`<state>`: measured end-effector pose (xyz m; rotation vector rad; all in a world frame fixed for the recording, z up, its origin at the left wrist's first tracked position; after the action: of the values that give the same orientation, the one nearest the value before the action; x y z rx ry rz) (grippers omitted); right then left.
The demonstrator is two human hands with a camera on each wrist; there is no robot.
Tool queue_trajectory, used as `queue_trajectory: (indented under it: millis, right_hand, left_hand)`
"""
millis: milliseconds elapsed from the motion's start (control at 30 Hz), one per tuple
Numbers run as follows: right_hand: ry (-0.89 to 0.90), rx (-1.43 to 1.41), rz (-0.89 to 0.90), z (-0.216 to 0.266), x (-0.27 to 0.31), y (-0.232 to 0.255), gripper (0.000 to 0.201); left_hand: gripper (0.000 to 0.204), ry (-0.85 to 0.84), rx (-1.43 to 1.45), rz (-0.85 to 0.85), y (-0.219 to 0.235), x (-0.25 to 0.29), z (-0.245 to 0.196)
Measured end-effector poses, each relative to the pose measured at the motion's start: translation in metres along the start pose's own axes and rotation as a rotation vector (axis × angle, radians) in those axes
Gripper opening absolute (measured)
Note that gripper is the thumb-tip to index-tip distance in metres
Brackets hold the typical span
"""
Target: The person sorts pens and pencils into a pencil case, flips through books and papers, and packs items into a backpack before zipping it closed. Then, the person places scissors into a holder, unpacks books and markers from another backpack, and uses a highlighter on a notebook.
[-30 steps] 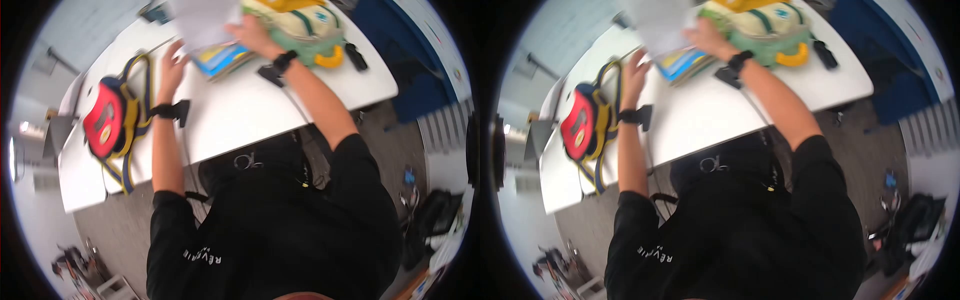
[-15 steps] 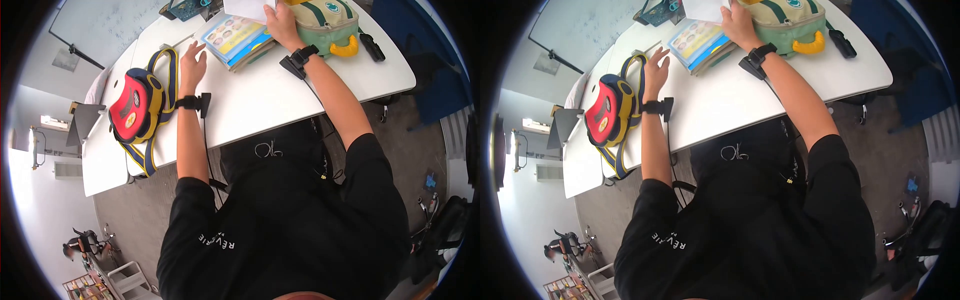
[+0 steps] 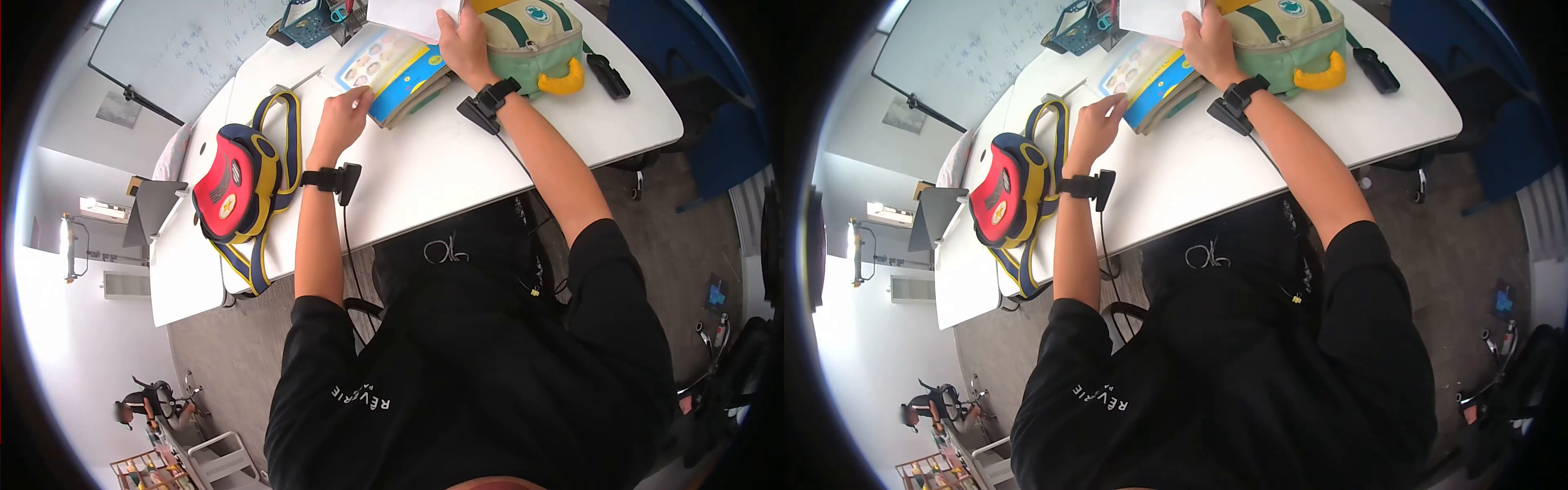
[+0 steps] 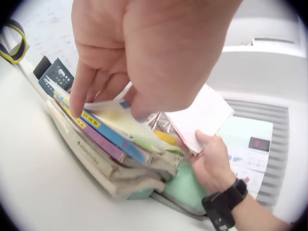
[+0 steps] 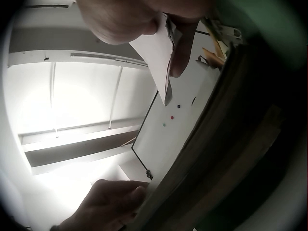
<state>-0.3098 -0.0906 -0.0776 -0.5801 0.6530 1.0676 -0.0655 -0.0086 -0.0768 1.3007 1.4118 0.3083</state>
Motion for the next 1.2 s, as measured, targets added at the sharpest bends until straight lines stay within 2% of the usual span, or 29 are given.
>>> queue_trajectory:
  millis: [67, 200, 300, 333, 400, 500, 567, 633, 667, 767, 800, 867, 900, 1000, 1067, 1100, 1167, 1200]
  right_hand:
    - [-0.012, -0.049, -0.009, 0.006, 0.001, 0.002, 0.039]
    - [-0.021, -0.042, -0.049, 0.009, 0.001, 0.003, 0.039]
    - [0.034, -0.077, -0.107, 0.013, 0.000, 0.003, 0.039]
    - [0.036, -0.077, -0.109, 0.010, -0.001, 0.004, 0.039]
    - [-0.020, -0.020, -0.037, 0.002, -0.001, 0.004, 0.040]
    - [0.042, -0.084, -0.091, 0.009, 0.000, 0.004, 0.040]
    - [-0.018, -0.036, -0.072, 0.003, 0.000, 0.002, 0.040]
    - [-0.071, 0.017, -0.044, 0.001, 0.002, 0.002, 0.039]
    - [-0.079, -0.036, -0.050, 0.004, 0.003, 0.003, 0.039]
    - [-0.035, -0.076, -0.047, 0.009, 0.003, 0.001, 0.039]
    - [0.009, -0.062, -0.052, 0.009, 0.004, 0.001, 0.038]
    - [-0.035, 0.004, -0.016, 0.007, 0.006, 0.001, 0.038]
    - [-0.079, 0.069, 0.001, 0.006, 0.007, 0.000, 0.037]
    - [-0.057, -0.033, 0.049, 0.021, 0.008, -0.005, 0.035]
    - [-0.059, -0.080, 0.086, 0.027, 0.005, -0.010, 0.034]
    - [-0.036, -0.098, 0.116, 0.029, 0.002, -0.014, 0.034]
    - [-0.019, -0.107, 0.153, 0.023, -0.001, -0.021, 0.033]
    - [0.015, -0.048, 0.140, 0.019, -0.001, -0.022, 0.028]
  left_hand:
    - [0.024, 0.029, 0.086, 0.015, 0.006, 0.001, 0.005]
    - [0.024, 0.109, 0.024, 0.046, 0.008, 0.006, 0.001]
    - [0.028, 0.020, 0.078, 0.043, 0.012, 0.008, 0.003]
    - [0.031, -0.056, 0.066, 0.080, 0.017, 0.010, 0.000]
    - [0.039, -0.177, 0.031, 0.142, 0.023, 0.014, -0.006]
    - [0.037, -0.120, 0.081, 0.191, 0.031, 0.018, -0.013]
    - [0.029, -0.125, 0.159, 0.160, 0.033, 0.013, -0.003]
    - [0.027, -0.030, 0.121, 0.065, 0.038, 0.003, 0.011]
    - [0.028, -0.088, 0.154, -0.011, 0.041, -0.005, 0.013]
    - [0.044, -0.184, 0.004, 0.179, 0.047, -0.024, 0.028]
    - [0.044, -0.170, 0.013, 0.170, 0.045, -0.025, 0.034]
    - [0.054, -0.253, -0.156, 0.212, 0.039, -0.026, 0.043]
    - [0.054, -0.240, -0.149, 0.205, 0.036, -0.026, 0.049]
    - [0.060, -0.202, -0.127, 0.236, 0.026, -0.029, 0.060]
    - [0.056, -0.010, -0.071, 0.374, 0.029, -0.034, 0.053]
    - [0.056, -0.003, -0.062, 0.370, 0.031, -0.038, 0.050]
    - [0.051, 0.157, -0.076, 0.461, 0.030, -0.042, 0.047]
    - [0.051, 0.163, -0.066, 0.467, 0.031, -0.042, 0.046]
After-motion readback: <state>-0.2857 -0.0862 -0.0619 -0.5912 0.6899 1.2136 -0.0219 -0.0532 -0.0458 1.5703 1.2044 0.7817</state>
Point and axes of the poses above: each hand's wrist, its own x-axis away from the middle knuckle, its own y-axis out of the back of the hand, z = x × y, the point moved 2 cm from there along -x, towards the middle knuckle, and after that the axes turned 3 degrees about -z, right-handed, at the moved point
